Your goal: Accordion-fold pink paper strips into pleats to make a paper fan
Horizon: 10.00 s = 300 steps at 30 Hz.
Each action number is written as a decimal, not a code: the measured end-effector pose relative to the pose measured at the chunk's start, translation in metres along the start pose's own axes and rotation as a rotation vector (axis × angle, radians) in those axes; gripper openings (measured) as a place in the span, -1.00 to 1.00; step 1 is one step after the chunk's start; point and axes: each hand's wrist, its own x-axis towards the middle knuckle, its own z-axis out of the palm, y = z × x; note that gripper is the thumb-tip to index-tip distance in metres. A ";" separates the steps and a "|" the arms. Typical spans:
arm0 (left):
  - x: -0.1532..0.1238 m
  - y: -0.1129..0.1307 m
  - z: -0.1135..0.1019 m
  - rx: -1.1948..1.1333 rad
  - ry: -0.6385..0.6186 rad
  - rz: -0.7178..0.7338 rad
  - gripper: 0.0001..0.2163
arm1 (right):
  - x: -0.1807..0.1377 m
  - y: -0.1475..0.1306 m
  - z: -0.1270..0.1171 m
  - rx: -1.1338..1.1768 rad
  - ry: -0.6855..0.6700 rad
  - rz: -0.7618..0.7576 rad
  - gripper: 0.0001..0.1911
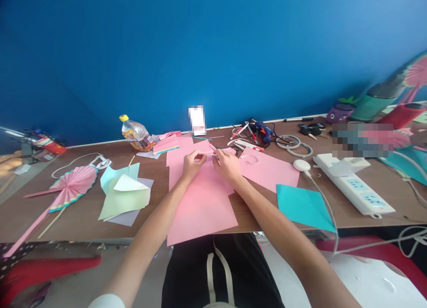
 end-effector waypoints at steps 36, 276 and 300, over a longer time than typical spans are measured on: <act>0.003 -0.008 0.004 -0.089 -0.053 -0.086 -0.68 | 0.004 0.001 -0.003 -0.101 -0.082 -0.021 -0.80; 0.009 0.011 -0.032 0.388 -0.636 -0.056 -0.66 | 0.014 0.030 -0.029 0.021 -0.087 -0.062 -0.77; 0.005 0.024 -0.014 0.900 -0.343 0.331 -0.77 | 0.007 0.012 -0.020 0.015 0.005 -0.007 -0.71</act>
